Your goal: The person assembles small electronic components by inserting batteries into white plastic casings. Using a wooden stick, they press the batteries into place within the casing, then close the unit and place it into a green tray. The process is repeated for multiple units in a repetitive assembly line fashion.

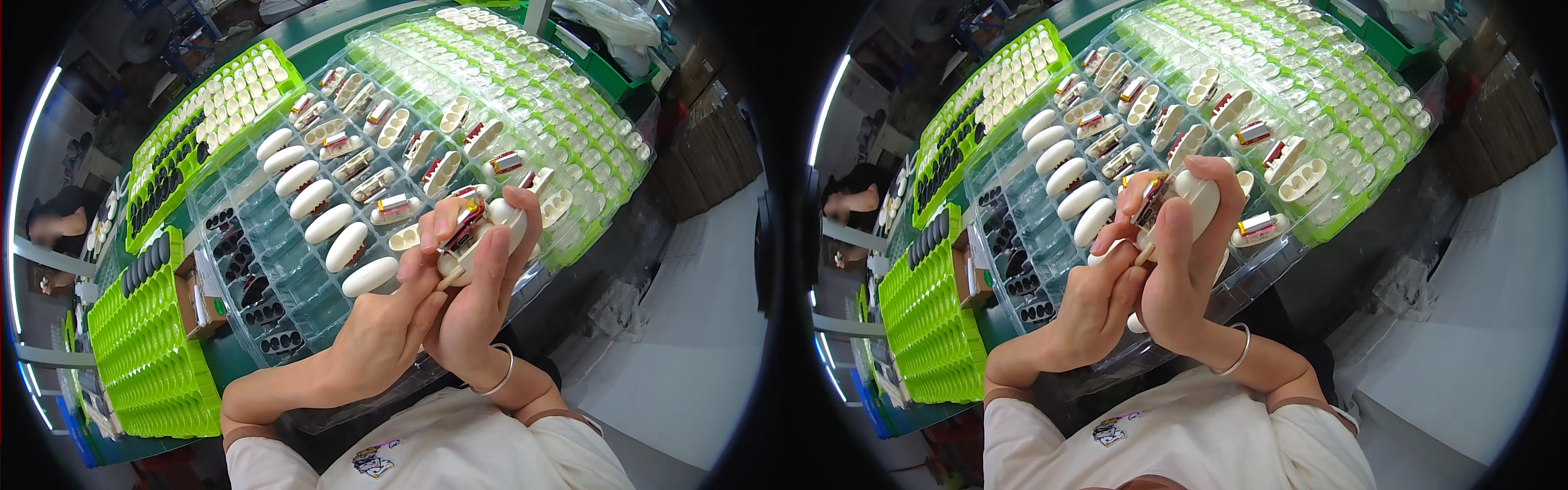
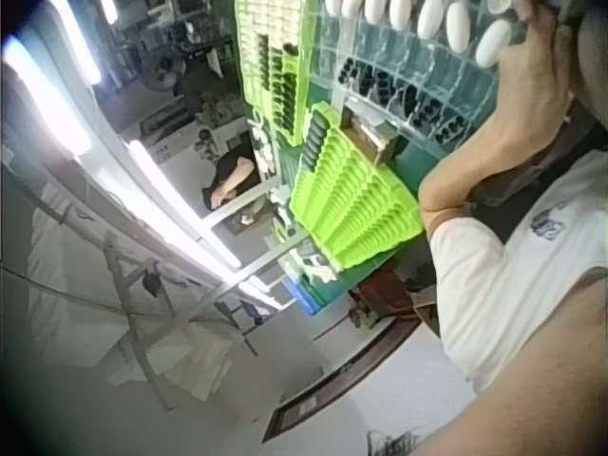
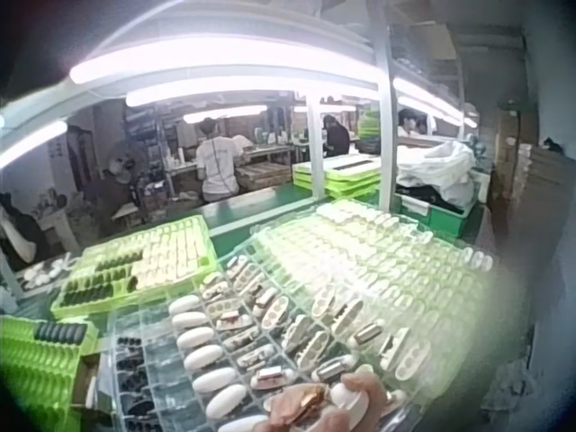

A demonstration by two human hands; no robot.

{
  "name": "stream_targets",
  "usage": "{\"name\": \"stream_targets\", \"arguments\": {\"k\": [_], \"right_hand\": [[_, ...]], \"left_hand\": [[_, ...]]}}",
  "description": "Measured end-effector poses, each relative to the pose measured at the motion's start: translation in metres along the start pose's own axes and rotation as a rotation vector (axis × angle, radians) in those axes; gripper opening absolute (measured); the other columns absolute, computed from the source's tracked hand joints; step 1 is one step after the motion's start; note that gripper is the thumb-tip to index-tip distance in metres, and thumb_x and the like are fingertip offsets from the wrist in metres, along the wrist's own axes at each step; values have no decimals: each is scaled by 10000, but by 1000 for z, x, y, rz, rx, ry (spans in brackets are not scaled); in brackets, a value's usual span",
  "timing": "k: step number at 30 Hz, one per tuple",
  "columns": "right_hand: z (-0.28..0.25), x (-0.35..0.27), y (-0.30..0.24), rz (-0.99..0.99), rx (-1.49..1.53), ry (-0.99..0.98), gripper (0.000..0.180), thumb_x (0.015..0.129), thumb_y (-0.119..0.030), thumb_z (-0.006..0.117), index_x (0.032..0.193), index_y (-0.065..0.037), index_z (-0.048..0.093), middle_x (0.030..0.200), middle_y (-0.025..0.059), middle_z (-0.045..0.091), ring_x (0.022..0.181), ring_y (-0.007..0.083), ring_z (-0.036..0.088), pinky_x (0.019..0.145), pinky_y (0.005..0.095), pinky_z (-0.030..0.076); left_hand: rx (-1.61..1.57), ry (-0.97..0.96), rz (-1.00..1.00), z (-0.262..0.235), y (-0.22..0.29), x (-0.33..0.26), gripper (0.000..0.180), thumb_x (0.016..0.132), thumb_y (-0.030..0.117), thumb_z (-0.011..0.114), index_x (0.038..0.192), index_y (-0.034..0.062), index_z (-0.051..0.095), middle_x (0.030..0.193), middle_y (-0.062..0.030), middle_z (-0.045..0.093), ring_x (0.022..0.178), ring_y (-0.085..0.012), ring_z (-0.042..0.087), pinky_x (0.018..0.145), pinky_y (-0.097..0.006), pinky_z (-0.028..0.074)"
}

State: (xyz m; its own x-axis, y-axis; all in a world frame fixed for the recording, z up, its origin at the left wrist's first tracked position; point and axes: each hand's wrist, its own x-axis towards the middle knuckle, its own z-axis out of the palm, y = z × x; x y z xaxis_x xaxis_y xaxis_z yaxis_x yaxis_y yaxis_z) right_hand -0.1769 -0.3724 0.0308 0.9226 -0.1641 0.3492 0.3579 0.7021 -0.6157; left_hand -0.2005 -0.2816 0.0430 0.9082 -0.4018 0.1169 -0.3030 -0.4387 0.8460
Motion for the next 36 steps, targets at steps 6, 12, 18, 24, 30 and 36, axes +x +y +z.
{"name": "stream_targets", "arguments": {"k": [6, 12, 18, 24, 30, 36], "right_hand": [[-2, 3, -4, 117, 88, 121, 288, 909, -343, 304, 1169, -222, 278, 824, 52, 406, 714, 127, 410, 614, 276, 444], [9, 6, -3, 140, 83, 190, 322, 902, -340, 337, 1192, -206, 294, 810, 40, 405, 710, 114, 407, 607, 252, 451], [-2, 2, 4, 69, -43, 305, 352, 887, -312, 395, 1196, -171, 303, 806, 3, 421, 697, 82, 414, 573, 233, 403], [30, -10, -6, 18, -227, 333, 330, 903, -314, 333, 1175, -128, 325, 779, 5, 383, 703, 84, 370, 621, 198, 338], [22, -9, -7, -2, -225, 348, 337, 903, -321, 340, 1166, -112, 320, 769, 4, 372, 717, 82, 368, 648, 210, 324], [28, -10, -9, 34, -199, 322, 330, 903, -317, 339, 1158, -108, 322, 764, 7, 375, 722, 87, 383, 663, 220, 336]], "left_hand": [[-83, -29, -13, 0, -1, 8, 158, 856, 123, 425, 967, 12, 447, 620, -213, 515, 538, -372, 514, 494, -419, 396], [-60, 26, -13, -3, -2, 4, 173, 864, 153, 413, 967, 17, 445, 609, -227, 510, 523, -388, 499, 489, -434, 383], [-61, -133, -81, 5, -14, 11, 249, 882, 261, 346, 975, 39, 413, 625, -214, 525, 564, -377, 530, 526, -427, 410], [-146, -60, 90, -1, -11, -3, 264, 900, 294, 309, 1031, 86, 406, 664, -184, 520, 563, -339, 527, 531, -407, 399], [-190, -75, 125, -1, -6, -2, 310, 903, 302, 293, 1035, 50, 415, 711, -202, 539, 643, -358, 537, 590, -416, 404], [-158, -145, 63, -10, -1, -5, 309, 900, 292, 309, 1064, 36, 363, 718, -209, 527, 676, -359, 538, 604, -416, 393]]}}
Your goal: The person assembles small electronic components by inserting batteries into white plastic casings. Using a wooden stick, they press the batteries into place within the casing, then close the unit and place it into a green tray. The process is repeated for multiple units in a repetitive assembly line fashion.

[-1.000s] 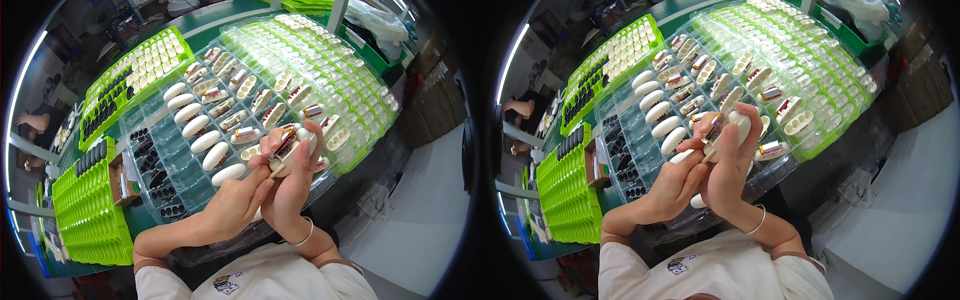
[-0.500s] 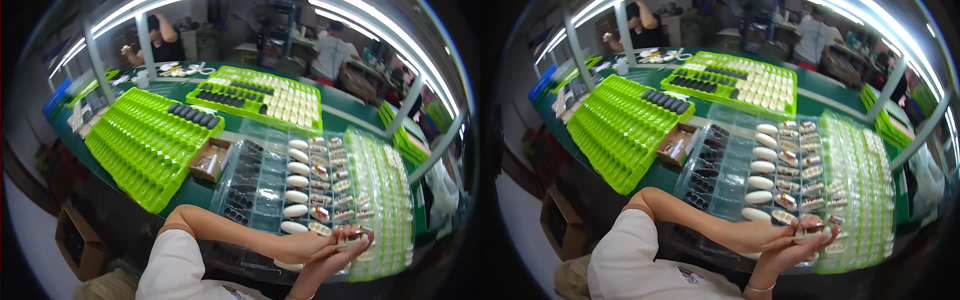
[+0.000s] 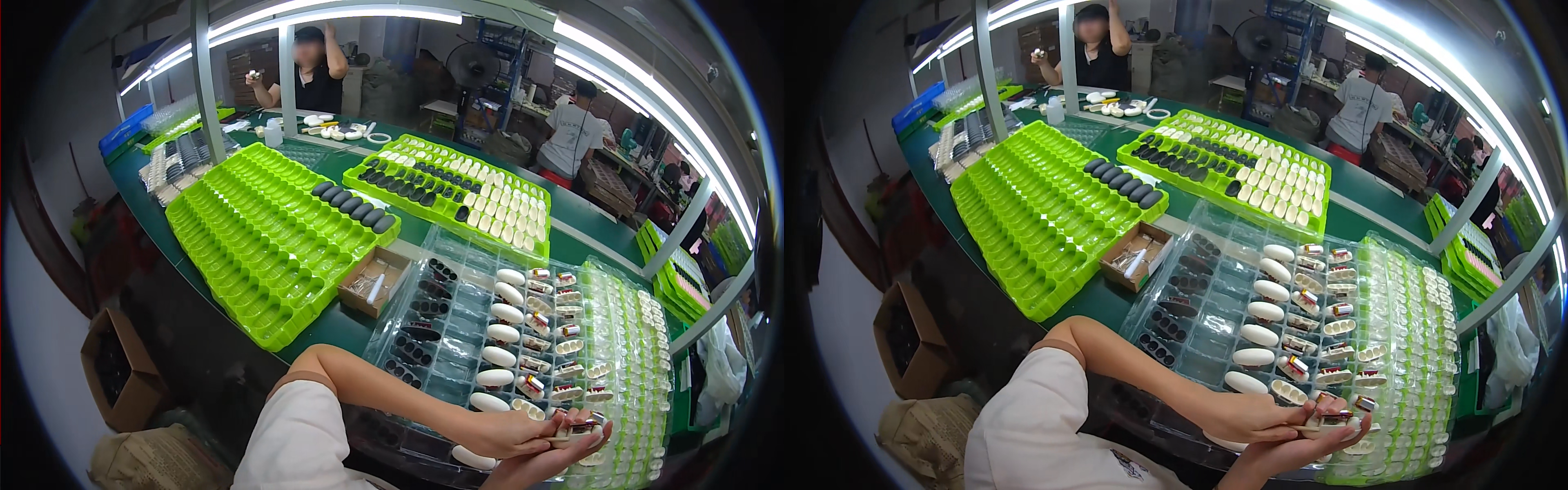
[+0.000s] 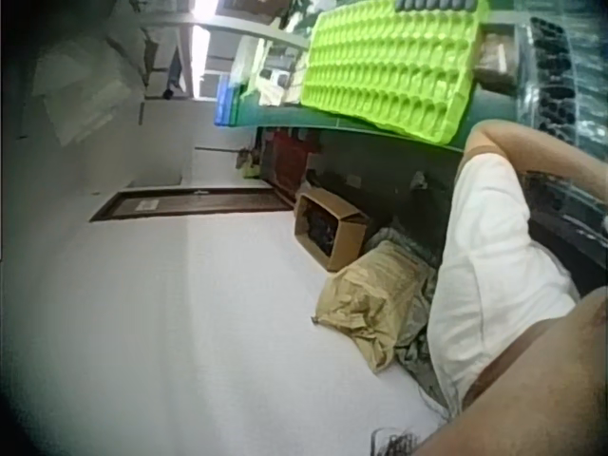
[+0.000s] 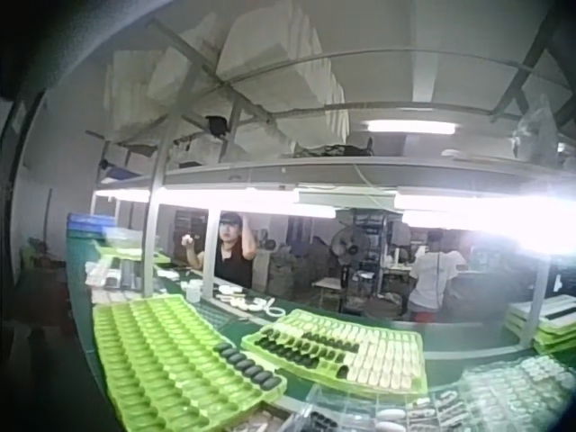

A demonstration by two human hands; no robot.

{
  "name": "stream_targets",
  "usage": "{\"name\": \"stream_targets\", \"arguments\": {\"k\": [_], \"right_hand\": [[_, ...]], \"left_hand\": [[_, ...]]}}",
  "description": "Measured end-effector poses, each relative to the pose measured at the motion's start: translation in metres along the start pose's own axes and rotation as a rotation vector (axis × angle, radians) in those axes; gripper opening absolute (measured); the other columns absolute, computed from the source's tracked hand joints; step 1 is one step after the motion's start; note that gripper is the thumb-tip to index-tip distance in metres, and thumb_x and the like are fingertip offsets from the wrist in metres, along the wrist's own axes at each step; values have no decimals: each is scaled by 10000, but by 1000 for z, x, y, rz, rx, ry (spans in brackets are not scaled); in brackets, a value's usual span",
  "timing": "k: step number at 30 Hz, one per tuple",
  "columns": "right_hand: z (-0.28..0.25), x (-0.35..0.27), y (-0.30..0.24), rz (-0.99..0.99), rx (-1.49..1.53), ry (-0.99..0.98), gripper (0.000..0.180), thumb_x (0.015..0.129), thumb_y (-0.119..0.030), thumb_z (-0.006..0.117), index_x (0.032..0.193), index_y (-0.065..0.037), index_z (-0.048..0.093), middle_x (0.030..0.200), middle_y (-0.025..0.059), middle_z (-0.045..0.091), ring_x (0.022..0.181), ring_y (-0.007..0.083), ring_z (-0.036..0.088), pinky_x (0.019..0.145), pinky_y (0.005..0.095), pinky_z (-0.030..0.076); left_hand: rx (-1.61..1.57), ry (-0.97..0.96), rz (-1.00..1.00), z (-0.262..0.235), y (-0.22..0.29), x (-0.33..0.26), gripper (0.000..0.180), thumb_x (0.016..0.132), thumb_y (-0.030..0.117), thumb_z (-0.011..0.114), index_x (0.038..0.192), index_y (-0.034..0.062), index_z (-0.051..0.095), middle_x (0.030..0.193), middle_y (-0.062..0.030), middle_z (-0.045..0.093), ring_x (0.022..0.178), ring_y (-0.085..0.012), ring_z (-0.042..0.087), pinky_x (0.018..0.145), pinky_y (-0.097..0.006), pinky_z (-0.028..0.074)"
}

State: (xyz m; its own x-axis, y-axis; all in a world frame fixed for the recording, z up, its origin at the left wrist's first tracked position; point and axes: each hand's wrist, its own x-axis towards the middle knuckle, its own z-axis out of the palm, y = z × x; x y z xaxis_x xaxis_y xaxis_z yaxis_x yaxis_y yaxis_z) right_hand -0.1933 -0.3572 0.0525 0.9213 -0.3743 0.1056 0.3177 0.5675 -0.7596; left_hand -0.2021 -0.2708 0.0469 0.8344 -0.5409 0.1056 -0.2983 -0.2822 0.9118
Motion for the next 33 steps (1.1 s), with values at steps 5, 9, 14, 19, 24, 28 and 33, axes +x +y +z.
{"name": "stream_targets", "arguments": {"k": [5, 9, 14, 19, 24, 28, 33], "right_hand": [[-3, 2, 0, -22, -22, 6, 335, 903, -309, 330, 1164, -101, 316, 766, 13, 381, 722, 96, 389, 678, 226, 348], [8, -3, -7, -35, -67, 59, 351, 902, -315, 329, 1170, -89, 308, 773, 22, 381, 726, 102, 393, 686, 230, 351], [0, 0, 0, -64, -60, 57, 355, 901, -312, 333, 1172, -86, 291, 780, 22, 361, 696, 103, 374, 664, 234, 353], [-7, -4, 1, -139, 48, -31, 351, 894, -297, 358, 1165, -88, 280, 771, 16, 333, 684, 93, 342, 620, 227, 348], [-16, 4, 10, -73, 200, -71, 360, 872, -292, 429, 1180, -171, 287, 821, 24, 391, 714, 97, 395, 596, 216, 390], [-31, 21, 21, 108, 389, -187, 387, 879, -337, 400, 1198, -169, 257, 887, 67, 446, 787, 156, 468, 756, 343, 418], [-31, 13, 18, 20, 347, -446, 447, 885, -341, 381, 1243, -152, 191, 1081, 169, 443, 1048, 238, 434, 920, 367, 319]], "left_hand": [[-66, 80, 87, 10, -13, 5, 291, 891, 276, 351, 1060, 39, 367, 728, -202, 530, 674, -360, 536, 592, -416, 392], [-25, 131, 150, 12, -15, 8, 257, 886, 256, 378, 1046, 56, 399, 706, -181, 530, 623, -335, 535, 564, -392, 402], [171, 145, 139, 3, -3, -3, 210, 878, 209, 395, 1017, 63, 454, 622, -166, 521, 536, -326, 524, 517, -387, 399], [211, 182, 212, 8, -4, -6, 193, 870, 193, 403, 994, 52, 447, 585, -161, 502, 511, -307, 522, 480, -377, 395], [471, 182, 283, 12, -19, 1, 157, 847, 178, 427, 941, 56, 461, 569, -146, 484, 497, -277, 529, 445, -369, 390], [202, 235, 143, -12, -13, 8, 156, 771, 129, 562, 882, 27, 523, 740, -105, 551, 406, -164, 425, 404, -300, 351], [-204, 402, 26, -18, 10, 17, 270, 690, 57, 680, 927, -3, 566, 787, 22, 545, 459, 58, 301, 369, -143, 178]]}}
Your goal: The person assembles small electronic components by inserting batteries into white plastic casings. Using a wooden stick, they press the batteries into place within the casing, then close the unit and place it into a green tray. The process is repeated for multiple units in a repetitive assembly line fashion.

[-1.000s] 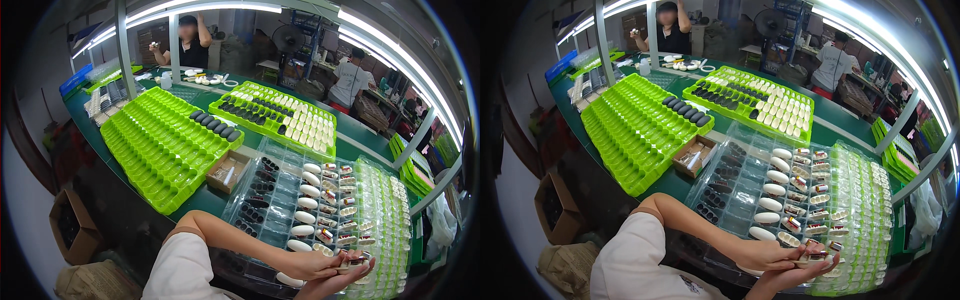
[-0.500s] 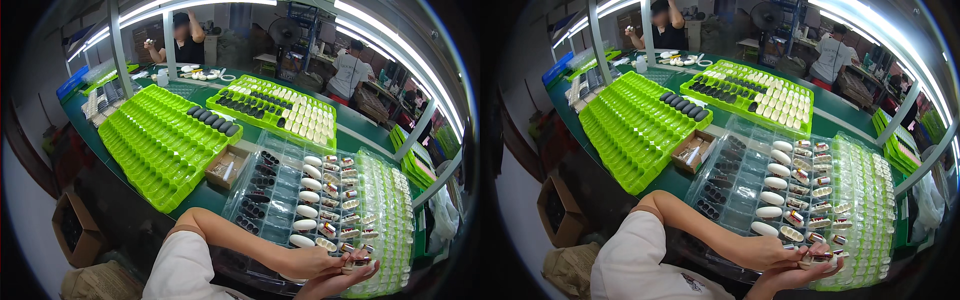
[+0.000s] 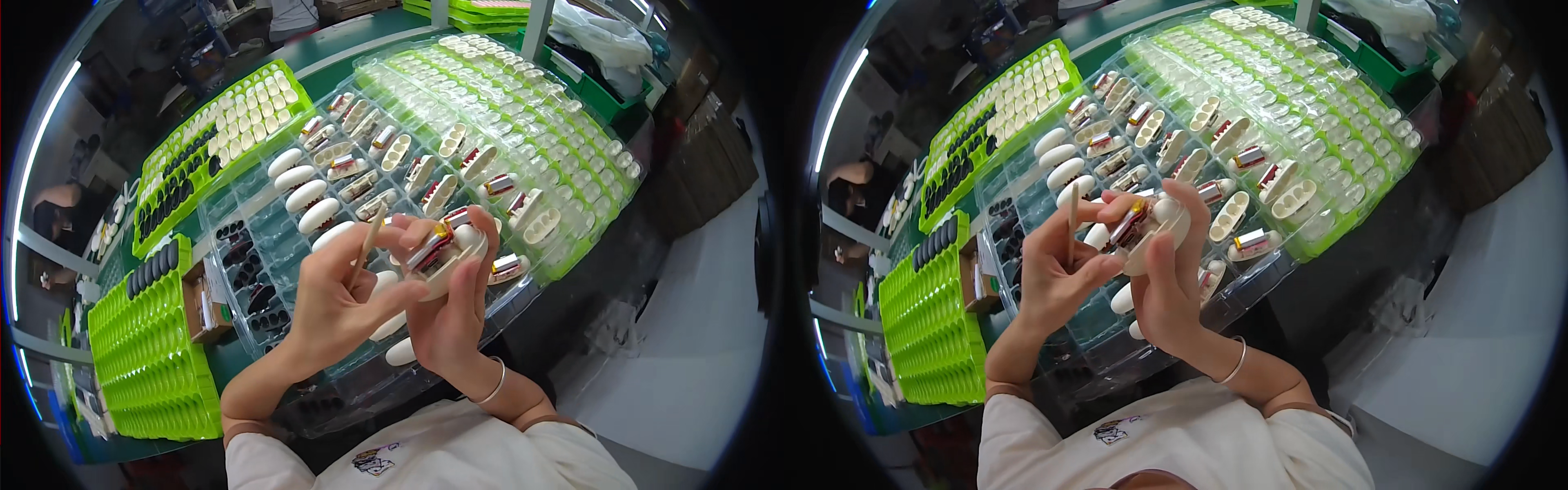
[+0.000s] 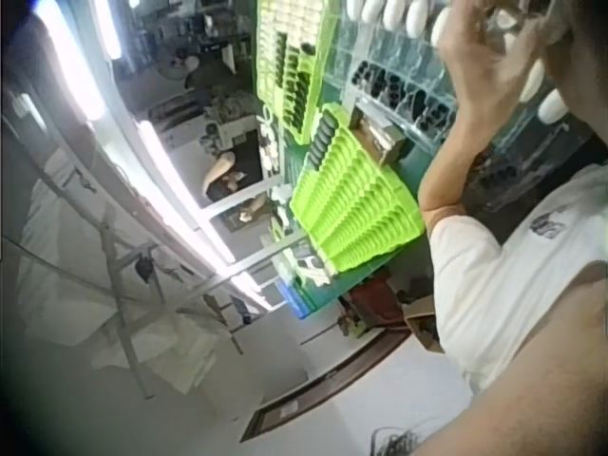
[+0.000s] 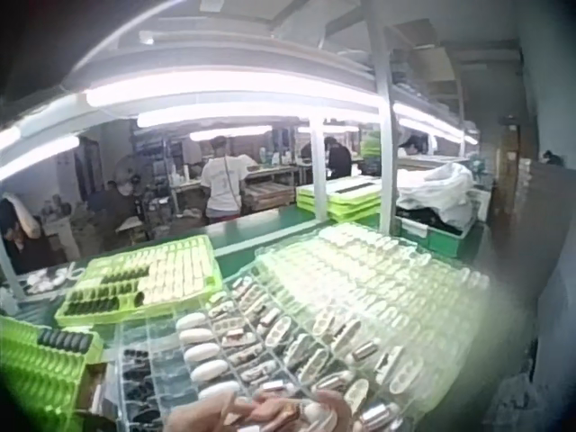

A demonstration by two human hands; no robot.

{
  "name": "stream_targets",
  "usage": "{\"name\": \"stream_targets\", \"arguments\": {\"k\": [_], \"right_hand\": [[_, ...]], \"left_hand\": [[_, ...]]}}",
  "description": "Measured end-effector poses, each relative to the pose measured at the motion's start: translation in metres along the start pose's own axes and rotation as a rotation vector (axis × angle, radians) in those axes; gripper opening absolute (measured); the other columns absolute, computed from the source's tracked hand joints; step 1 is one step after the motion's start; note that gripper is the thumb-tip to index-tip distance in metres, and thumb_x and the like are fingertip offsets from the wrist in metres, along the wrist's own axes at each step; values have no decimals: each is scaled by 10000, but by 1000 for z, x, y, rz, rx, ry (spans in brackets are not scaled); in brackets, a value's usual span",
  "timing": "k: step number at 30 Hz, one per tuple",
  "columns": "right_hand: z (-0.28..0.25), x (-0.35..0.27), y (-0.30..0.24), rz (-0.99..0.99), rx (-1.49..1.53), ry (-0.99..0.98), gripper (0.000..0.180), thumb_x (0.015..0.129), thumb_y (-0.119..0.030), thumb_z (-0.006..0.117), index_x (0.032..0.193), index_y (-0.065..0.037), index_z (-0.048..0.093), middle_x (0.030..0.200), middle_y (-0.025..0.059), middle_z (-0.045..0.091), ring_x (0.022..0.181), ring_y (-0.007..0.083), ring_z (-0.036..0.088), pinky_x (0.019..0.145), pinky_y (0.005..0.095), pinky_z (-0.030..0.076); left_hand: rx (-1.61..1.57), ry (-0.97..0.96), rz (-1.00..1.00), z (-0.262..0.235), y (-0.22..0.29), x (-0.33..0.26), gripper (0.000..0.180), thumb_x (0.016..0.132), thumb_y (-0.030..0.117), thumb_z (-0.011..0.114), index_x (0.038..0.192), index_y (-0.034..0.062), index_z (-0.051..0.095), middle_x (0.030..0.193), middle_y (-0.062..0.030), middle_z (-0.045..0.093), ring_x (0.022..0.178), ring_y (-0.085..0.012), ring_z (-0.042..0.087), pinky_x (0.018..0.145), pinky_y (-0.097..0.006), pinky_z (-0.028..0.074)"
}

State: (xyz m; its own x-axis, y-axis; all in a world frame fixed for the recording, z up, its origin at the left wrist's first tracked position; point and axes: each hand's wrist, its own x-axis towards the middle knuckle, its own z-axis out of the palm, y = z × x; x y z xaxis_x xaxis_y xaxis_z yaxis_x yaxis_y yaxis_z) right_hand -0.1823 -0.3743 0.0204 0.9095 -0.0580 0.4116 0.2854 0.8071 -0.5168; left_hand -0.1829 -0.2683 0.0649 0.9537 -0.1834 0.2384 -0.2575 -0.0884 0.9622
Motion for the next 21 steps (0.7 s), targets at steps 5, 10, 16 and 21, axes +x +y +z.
{"name": "stream_targets", "arguments": {"k": [5, 10, 16, 21], "right_hand": [[-5, 5, -6, -88, -230, -147, 550, 869, -268, 435, 1297, -78, 146, 1234, 197, 340, 1126, 231, 372, 930, 344, 313], [-12, 0, -16, 110, -237, -38, 477, 756, 7, 575, 1192, -13, 383, 1104, 113, 460, 1001, 190, 488, 867, 304, 410], [-19, 1, -18, -7, -291, 1, 462, 656, 93, 640, 1083, 3, 487, 982, 71, 489, 959, 170, 512, 831, 289, 457], [-18, 0, -23, 15, -241, -28, 461, 638, 106, 646, 1061, -6, 500, 972, 70, 495, 932, 165, 518, 821, 287, 459]], "left_hand": [[-91, 13, -7, -4, 0, -4, 261, 710, 50, 669, 939, -10, 559, 814, 13, 555, 441, 59, 301, 365, -146, 175], [37, 73, 197, -13, -3, -2, 250, 670, 21, 688, 897, 9, 584, 892, -51, 590, 438, 59, 294, 375, -144, 156], [476, 88, 723, -11, -5, 0, 332, 622, -15, 712, 915, 27, 562, 907, -112, 552, 674, -53, 521, 472, -172, 397], [410, 113, 453, -10, -3, -3, 435, 588, 129, 761, 966, 15, 578, 937, -110, 574, 486, -37, 410, 426, -168, 336]]}}
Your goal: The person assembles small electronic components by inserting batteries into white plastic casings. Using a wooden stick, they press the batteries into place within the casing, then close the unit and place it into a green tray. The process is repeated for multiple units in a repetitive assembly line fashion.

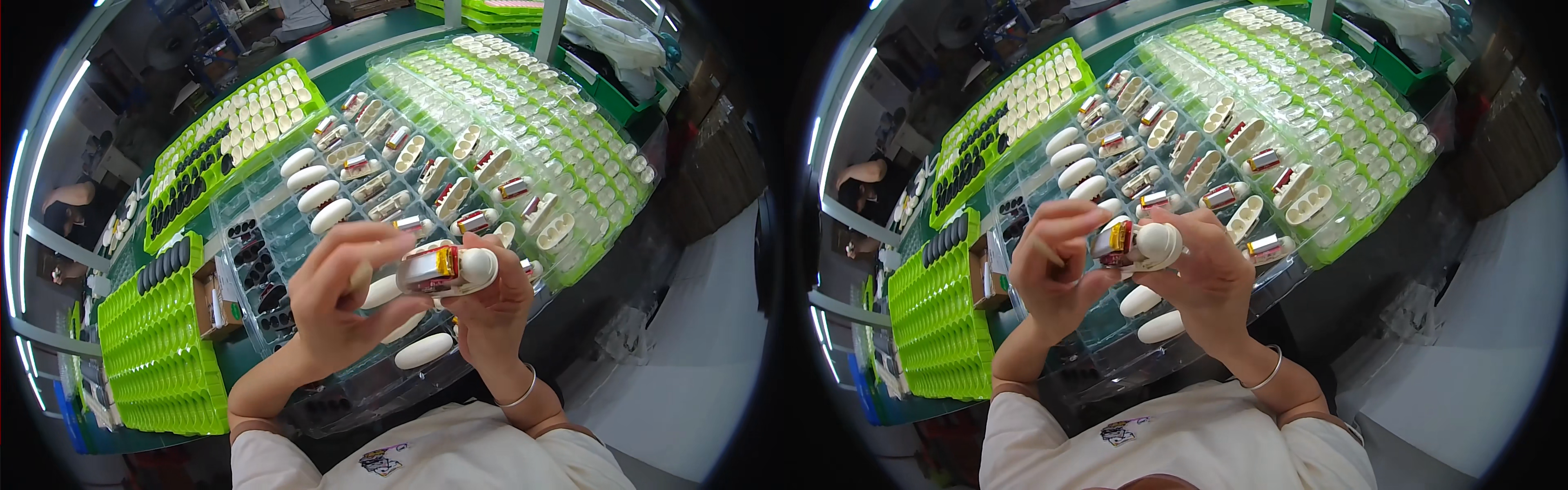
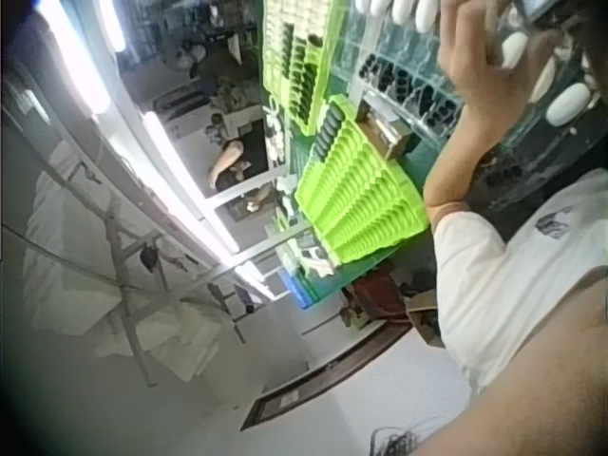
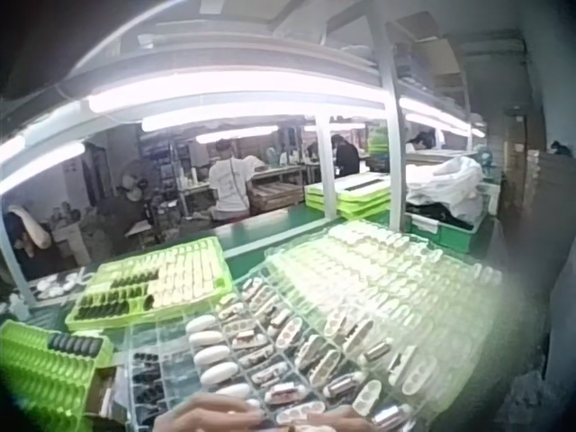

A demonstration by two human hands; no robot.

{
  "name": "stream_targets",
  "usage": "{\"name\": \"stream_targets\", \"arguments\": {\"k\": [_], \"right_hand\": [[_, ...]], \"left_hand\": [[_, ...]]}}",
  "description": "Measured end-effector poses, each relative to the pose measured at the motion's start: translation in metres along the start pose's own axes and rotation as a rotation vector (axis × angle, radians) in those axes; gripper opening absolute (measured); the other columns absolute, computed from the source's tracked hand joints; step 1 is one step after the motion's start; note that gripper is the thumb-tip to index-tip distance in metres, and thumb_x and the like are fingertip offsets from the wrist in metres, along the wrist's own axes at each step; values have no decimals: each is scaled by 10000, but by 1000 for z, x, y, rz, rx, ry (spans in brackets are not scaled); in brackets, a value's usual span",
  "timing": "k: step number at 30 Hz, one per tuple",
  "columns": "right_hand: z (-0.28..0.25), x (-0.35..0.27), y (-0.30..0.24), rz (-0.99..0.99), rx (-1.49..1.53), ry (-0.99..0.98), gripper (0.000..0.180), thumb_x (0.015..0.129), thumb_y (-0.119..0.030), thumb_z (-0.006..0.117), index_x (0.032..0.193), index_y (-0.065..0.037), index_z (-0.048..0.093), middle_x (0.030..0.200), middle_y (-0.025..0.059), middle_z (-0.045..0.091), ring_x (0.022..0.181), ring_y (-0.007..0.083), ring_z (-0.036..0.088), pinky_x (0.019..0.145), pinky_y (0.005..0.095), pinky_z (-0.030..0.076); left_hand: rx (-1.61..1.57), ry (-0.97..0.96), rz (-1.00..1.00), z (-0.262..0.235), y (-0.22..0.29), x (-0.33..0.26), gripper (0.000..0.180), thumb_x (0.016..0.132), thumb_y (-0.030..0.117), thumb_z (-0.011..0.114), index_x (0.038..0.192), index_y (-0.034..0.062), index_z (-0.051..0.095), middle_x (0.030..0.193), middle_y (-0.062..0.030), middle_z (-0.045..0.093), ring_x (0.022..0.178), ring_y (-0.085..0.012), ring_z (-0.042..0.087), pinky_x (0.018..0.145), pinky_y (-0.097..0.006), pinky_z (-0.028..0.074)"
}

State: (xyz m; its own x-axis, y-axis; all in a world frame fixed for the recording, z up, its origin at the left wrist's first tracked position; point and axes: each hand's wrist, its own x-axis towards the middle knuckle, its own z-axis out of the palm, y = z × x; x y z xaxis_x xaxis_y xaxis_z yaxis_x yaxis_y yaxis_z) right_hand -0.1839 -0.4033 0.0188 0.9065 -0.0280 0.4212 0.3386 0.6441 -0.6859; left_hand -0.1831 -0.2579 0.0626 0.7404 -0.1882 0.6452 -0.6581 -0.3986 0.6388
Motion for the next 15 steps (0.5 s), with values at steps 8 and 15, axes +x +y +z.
{"name": "stream_targets", "arguments": {"k": [8, 15], "right_hand": [[-2, 0, 8, 37, 50, 137, 445, 656, 96, 636, 1062, -22, 498, 971, 66, 513, 929, 148, 518, 821, 277, 440], [3, 0, 0, 155, 178, 124, 441, 649, 112, 629, 1027, -49, 470, 977, 59, 511, 962, 165, 513, 817, 307, 463]], "left_hand": [[-7, -16, 254, 1, -5, 2, 297, 675, 90, 695, 930, 19, 560, 951, -151, 550, 569, -54, 441, 447, -175, 337], [-380, 0, -208, -2, -8, 3, 314, 702, 63, 651, 994, 3, 555, 935, -53, 533, 457, 35, 240, 385, -136, 175]]}}
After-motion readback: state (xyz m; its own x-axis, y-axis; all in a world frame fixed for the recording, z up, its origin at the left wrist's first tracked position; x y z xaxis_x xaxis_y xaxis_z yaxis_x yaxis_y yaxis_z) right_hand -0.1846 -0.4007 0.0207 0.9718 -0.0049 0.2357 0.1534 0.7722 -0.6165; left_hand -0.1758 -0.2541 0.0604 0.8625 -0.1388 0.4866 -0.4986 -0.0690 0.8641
